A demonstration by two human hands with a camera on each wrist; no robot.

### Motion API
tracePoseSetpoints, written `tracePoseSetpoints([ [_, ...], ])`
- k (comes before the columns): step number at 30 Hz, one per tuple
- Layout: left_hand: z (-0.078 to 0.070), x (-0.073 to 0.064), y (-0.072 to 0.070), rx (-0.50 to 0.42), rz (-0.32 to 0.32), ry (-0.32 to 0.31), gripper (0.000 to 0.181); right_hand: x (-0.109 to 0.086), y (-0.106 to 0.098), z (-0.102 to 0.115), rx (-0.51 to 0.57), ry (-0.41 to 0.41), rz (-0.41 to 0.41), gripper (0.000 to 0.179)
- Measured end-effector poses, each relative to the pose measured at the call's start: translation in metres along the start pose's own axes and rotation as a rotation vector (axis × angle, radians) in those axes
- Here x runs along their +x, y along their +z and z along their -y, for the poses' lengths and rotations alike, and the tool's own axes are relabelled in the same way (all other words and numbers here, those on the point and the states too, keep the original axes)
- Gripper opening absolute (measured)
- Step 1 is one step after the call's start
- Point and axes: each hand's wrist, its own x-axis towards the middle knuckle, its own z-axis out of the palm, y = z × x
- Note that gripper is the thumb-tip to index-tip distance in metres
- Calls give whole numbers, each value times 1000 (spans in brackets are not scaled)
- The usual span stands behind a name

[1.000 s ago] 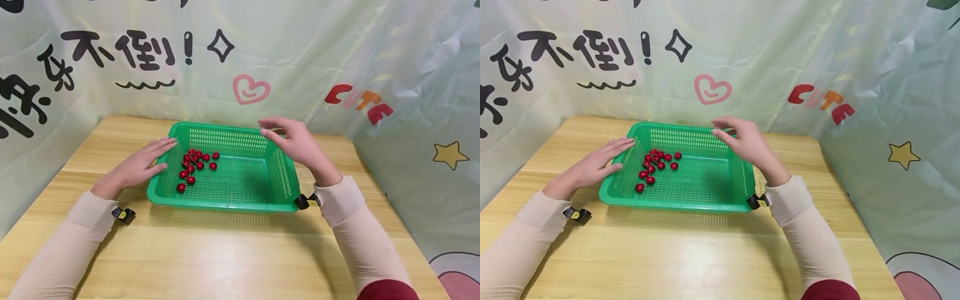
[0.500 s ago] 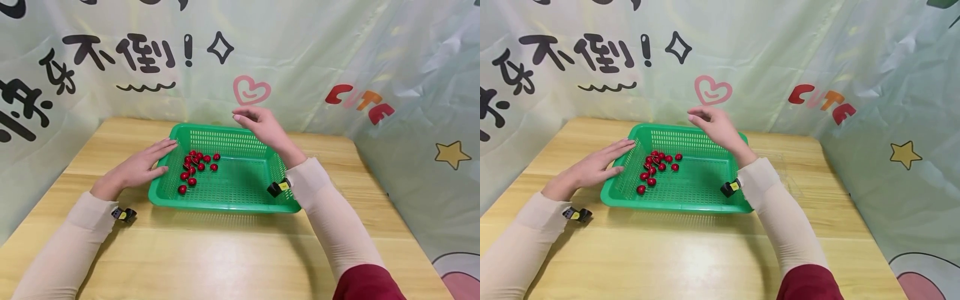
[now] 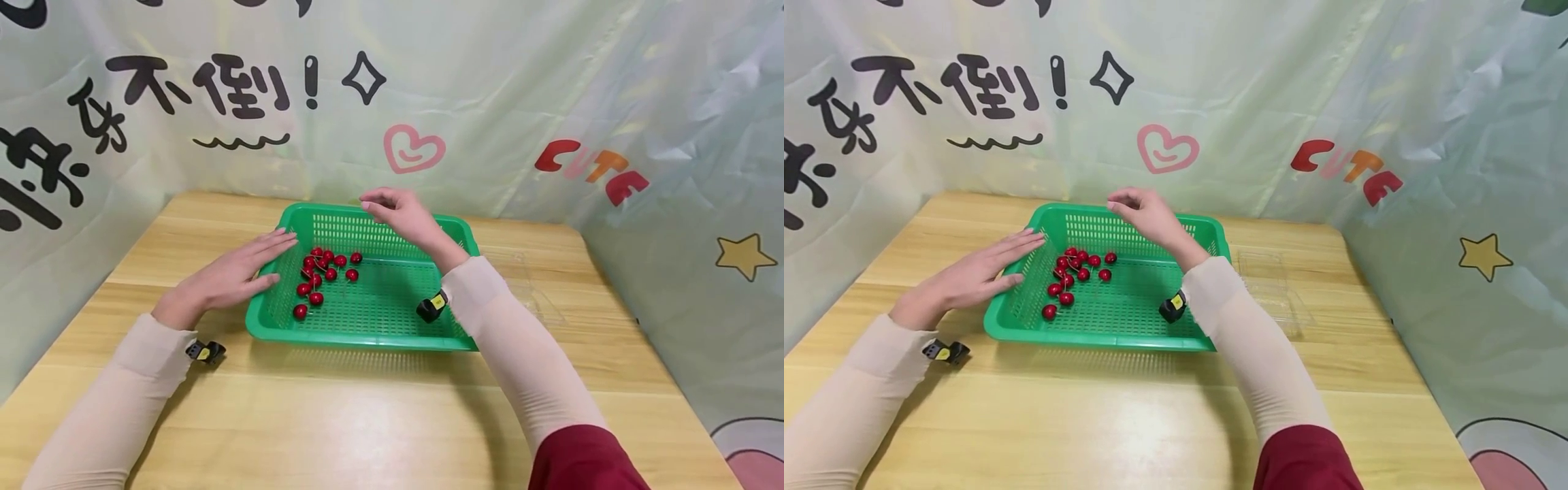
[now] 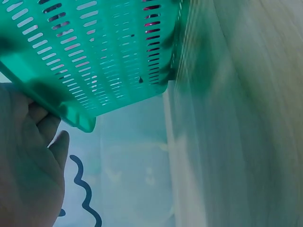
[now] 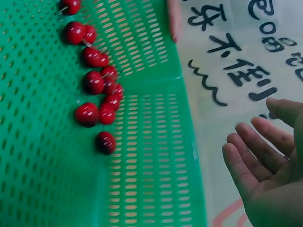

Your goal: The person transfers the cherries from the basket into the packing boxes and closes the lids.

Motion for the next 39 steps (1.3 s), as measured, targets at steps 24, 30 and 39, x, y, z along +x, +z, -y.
tracePoseSetpoints([
  [24, 0, 0, 3, -37, -33, 11, 63, 9, 30, -47, 183, 125, 255, 52],
  [30, -1, -1, 4, -44, -31, 6, 63, 8, 40, -52, 159, 162, 323, 53],
  [39, -2, -2, 4, -49, -34, -1, 62, 8, 44, -59, 139, 196, 311, 50],
])
